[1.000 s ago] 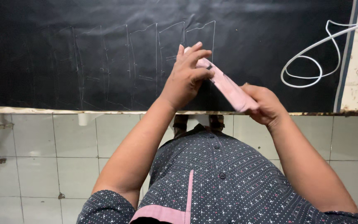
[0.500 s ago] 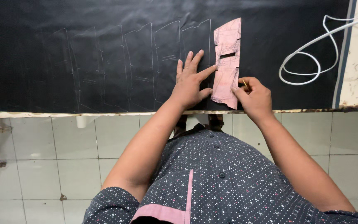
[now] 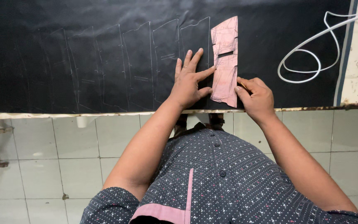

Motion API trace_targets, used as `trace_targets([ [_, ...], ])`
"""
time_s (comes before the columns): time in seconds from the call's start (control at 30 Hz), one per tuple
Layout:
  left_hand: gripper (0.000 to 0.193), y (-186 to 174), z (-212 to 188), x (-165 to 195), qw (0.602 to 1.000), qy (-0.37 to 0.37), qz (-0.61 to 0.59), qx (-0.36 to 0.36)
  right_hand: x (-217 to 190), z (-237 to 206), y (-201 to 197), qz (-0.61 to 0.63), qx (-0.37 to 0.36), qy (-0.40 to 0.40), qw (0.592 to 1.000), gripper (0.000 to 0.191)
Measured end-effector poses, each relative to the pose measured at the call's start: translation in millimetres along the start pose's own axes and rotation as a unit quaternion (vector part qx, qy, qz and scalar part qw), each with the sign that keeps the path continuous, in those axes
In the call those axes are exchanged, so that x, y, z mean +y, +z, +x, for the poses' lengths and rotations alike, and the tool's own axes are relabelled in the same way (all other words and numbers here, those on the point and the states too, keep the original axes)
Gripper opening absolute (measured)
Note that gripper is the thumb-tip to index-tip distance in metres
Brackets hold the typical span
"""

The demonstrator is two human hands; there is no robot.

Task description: The person aligns a pink pattern piece on a black marking sheet and traces around its edges with a marking pen. They reposition the piece, flip it over, and continue tracing the outline and internal marks onto the sheet below.

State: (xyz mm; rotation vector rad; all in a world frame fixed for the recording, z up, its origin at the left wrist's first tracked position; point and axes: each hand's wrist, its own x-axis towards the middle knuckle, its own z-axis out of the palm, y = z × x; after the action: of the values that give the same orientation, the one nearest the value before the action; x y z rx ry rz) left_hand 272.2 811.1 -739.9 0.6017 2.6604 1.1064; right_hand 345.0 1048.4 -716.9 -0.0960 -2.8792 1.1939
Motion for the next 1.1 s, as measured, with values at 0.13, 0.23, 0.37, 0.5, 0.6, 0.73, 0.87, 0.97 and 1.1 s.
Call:
trace_targets([
  [0.13, 0.070, -0.2, 0.4, 0.2, 1.000, 0.000, -0.002, 0.001, -2.6, 1.1, -0.7, -0.005, 0.001, 0.006, 1.000, 0.029],
  [0.23, 0.069, 0.2, 1.4, 0.4, 1.000, -0.003, 0.004, -0.002, -2.4, 1.6, -0.6, -0.006, 0.004, 0.000, 1.000, 0.027],
  [0.37, 0.069, 0.2, 0.7, -0.1, 1.000, 0.003, 0.009, 0.002, -1.0, -0.1, 1.4, -0.013, 0.017, -0.027, 0.999, 0.027],
  [0.5, 0.069, 0.7, -0.9, 0.3, 1.000, 0.002, 0.007, 0.006, 0.5, -2.3, 5.2, -0.027, 0.031, -0.035, 0.999, 0.028],
  [0.6, 0.069, 0.7, -1.6, 0.6, 1.000, -0.001, 0.001, 0.007, 1.5, -2.9, 6.2, -0.033, 0.033, -0.046, 0.998, 0.028],
  [0.73, 0.069, 0.9, -1.9, 1.0, 1.000, -0.001, -0.001, 0.006, 2.4, -3.1, 6.3, -0.042, 0.034, -0.055, 0.997, 0.026],
  [0.87, 0.068, 0.8, -1.3, 1.2, 1.000, 0.002, -0.001, 0.002, 2.0, -2.4, 5.3, -0.048, 0.032, -0.057, 0.997, 0.025],
  [0.97, 0.069, 0.3, -1.2, 1.6, 1.000, 0.006, 0.009, -0.001, 0.4, -2.1, 4.8, -0.042, 0.030, -0.048, 0.998, 0.024],
  [1.1, 0.069, 0.6, -0.2, 2.3, 1.000, 0.004, 0.022, -0.009, -2.0, -3.4, 4.1, -0.045, 0.030, -0.041, 0.998, 0.024],
])
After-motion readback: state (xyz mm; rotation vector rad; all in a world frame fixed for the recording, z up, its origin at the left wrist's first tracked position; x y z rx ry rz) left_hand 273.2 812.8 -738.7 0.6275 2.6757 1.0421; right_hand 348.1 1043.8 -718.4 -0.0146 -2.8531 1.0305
